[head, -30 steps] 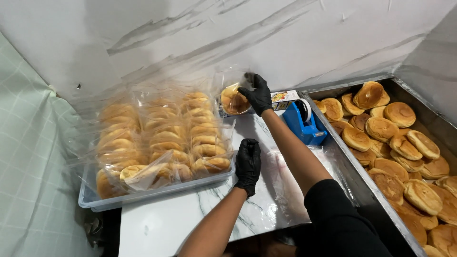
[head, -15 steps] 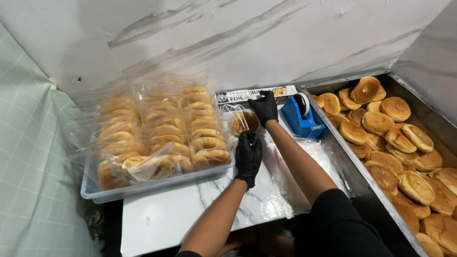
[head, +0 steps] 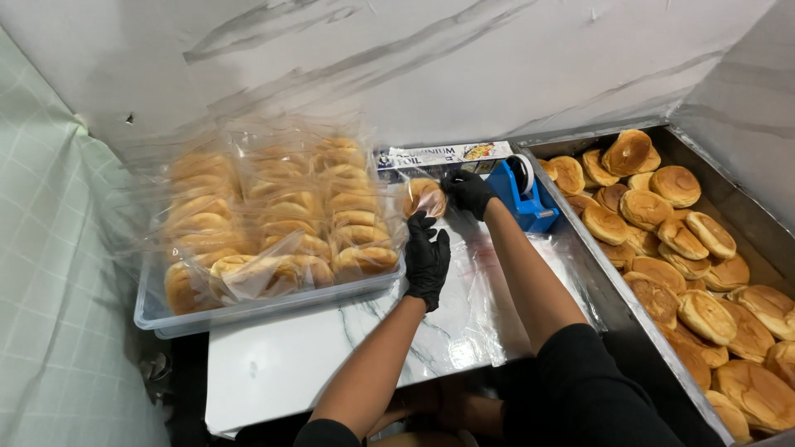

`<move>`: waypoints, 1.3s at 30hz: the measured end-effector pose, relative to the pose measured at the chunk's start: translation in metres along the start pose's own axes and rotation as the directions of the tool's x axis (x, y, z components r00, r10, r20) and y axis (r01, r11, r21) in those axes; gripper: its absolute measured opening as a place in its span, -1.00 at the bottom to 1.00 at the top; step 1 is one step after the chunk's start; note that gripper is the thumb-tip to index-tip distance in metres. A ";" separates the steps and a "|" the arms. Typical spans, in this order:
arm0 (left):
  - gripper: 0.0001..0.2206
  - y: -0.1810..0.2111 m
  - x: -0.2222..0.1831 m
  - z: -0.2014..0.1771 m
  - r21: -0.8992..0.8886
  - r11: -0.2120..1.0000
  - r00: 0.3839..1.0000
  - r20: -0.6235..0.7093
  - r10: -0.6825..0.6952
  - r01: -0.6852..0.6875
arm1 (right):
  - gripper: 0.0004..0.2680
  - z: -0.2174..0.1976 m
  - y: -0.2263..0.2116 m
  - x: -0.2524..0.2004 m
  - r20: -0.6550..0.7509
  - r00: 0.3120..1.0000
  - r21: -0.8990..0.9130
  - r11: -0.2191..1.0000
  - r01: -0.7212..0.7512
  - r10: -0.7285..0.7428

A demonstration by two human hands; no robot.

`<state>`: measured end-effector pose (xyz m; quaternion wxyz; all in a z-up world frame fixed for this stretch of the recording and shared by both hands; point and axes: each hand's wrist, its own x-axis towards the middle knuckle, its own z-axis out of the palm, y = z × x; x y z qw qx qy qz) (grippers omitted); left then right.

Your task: The person is taking individual buns from a large metal tray, placing them into small plastic bags, and then sealing each bag using a blue tape dispenser.

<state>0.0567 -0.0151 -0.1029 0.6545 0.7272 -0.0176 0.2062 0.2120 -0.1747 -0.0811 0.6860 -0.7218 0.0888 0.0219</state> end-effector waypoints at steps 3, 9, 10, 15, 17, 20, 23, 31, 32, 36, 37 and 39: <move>-0.44 -0.003 0.003 0.000 -0.081 0.997 1.000 -0.002 0.012 -0.012 | -0.89 0.004 -0.027 -0.029 0.012 0.992 0.116 0.986 0.122 -0.124; -0.34 -0.005 0.005 -0.001 -0.125 0.992 0.999 0.043 0.007 -0.002 | -0.86 0.022 -0.097 -0.039 -0.087 0.960 0.366 0.887 0.281 -0.268; -0.36 -0.006 0.007 0.000 -0.115 0.993 0.999 0.037 0.035 -0.030 | -0.85 0.028 -0.110 -0.034 -0.152 0.958 0.423 0.860 0.285 -0.243; -0.37 -0.016 0.008 0.004 -0.084 0.995 0.998 0.038 0.049 -0.045 | -0.85 0.063 -0.092 0.042 -0.192 0.969 0.656 0.714 0.246 -0.158; -0.37 -0.019 0.010 0.006 -0.078 0.995 0.997 0.041 0.062 -0.058 | -0.83 0.083 -0.088 0.057 -0.158 0.980 0.727 0.657 0.200 -0.124; -0.35 -0.024 0.011 0.008 -0.084 0.995 0.996 0.072 0.052 -0.046 | -0.79 0.106 -0.087 0.062 -0.126 0.984 0.745 0.643 0.179 -0.129; -0.35 -0.021 0.009 0.006 -0.005 0.999 0.996 0.065 0.054 -0.054 | -0.82 0.109 -0.088 0.053 -0.147 0.979 0.757 0.621 0.205 -0.144; -0.32 -0.023 0.010 0.008 -0.018 0.998 0.998 0.042 0.056 -0.056 | -0.61 0.091 -0.091 0.018 -0.299 0.801 0.048 0.831 0.555 -0.518; -0.32 -0.021 0.010 0.008 -0.018 0.998 0.997 0.043 0.057 -0.057 | -0.61 0.088 -0.086 0.022 -0.300 0.801 0.048 0.830 0.555 -0.518; -0.33 -0.018 0.010 0.007 0.002 0.999 0.998 0.036 0.052 -0.052 | -0.58 0.074 -0.064 0.035 -0.407 0.794 0.049 0.857 0.512 -0.451; -0.34 -0.018 0.010 0.008 0.009 0.999 0.998 0.035 0.047 -0.047 | -0.60 0.069 -0.057 0.039 -0.432 0.798 0.082 0.863 0.499 -0.420; -0.34 -0.016 0.010 0.007 0.012 0.999 0.998 0.031 0.049 -0.050 | -0.70 0.069 -0.039 0.054 -0.394 0.816 0.079 0.869 0.489 -0.423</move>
